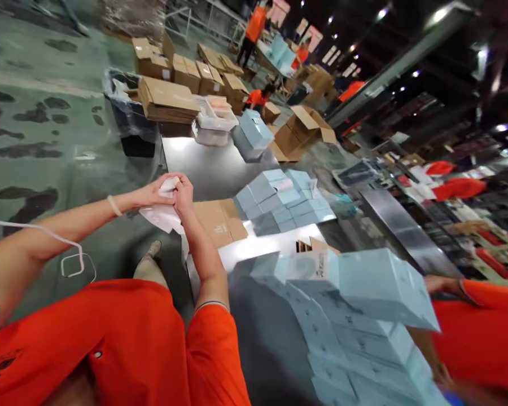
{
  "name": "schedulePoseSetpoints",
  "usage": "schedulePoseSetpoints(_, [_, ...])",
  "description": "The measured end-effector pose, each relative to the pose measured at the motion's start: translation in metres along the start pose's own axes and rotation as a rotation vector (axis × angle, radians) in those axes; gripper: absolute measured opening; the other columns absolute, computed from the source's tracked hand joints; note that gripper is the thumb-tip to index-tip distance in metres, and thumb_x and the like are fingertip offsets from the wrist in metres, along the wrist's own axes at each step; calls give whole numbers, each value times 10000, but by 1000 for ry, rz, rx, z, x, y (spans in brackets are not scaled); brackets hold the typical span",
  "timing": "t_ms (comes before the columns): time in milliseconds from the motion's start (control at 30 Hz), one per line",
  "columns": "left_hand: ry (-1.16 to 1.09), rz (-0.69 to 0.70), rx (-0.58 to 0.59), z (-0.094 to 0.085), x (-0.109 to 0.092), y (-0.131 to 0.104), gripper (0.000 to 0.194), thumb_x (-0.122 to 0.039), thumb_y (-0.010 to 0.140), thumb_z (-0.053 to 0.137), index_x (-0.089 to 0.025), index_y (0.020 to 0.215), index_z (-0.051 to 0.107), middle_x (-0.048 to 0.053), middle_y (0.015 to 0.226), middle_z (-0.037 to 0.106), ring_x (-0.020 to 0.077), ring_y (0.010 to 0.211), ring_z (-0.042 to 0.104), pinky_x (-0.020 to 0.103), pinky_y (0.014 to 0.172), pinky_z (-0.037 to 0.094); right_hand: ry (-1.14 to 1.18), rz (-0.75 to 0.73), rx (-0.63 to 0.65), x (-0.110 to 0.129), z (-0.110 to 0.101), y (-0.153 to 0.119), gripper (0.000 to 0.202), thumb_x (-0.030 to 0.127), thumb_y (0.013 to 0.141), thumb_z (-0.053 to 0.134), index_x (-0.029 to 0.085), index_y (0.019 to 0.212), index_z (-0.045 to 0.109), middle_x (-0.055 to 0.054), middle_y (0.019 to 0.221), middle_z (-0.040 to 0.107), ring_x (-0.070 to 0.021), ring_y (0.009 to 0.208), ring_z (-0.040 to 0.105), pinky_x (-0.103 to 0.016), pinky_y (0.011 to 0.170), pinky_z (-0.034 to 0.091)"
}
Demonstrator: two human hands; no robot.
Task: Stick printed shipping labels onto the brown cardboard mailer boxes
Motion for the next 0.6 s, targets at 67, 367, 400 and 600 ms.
schedulePoseSetpoints(67, [-142,3,-133,-35,9,27,749,-287,640,1040,-169,1306,720,57,989,754,195,837,699,251,744,536,-17,-16,64,6,12,28,373,341,830,818,208,1166,725,-22,1087,757,-205,1071,726,-317,989,607])
schedulePoseSetpoints(367, [-297,27,-890,-280,-75,140,324,-245,875,921,-204,876,600,-77,593,446,91,564,420,324,699,584,-166,571,584,-136,33,90,400,304,565,999,123,842,776,-51,741,771,-205,683,701,-285,644,568])
schedulePoseSetpoints(400, [-280,41,-946,-305,-86,151,309,-238,911,901,-206,883,595,-73,620,466,87,595,438,303,719,574,-165,561,512,-138,27,116,343,325,619,972,136,801,751,-31,694,744,-179,638,666,-269,622,551])
schedulePoseSetpoints(600, [-38,-83,-924,-374,-69,200,424,-286,825,1019,-175,866,611,-39,642,523,104,667,552,252,616,423,114,293,-44,-82,-19,309,220,316,828,820,243,919,633,84,634,602,-139,595,573,-271,700,596])
Point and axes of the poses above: each hand's wrist, its own y-axis towards the middle knuckle, its own z-axis out of the palm, x = y × z, the point moved 10 cm from there along y, towards the middle knuckle
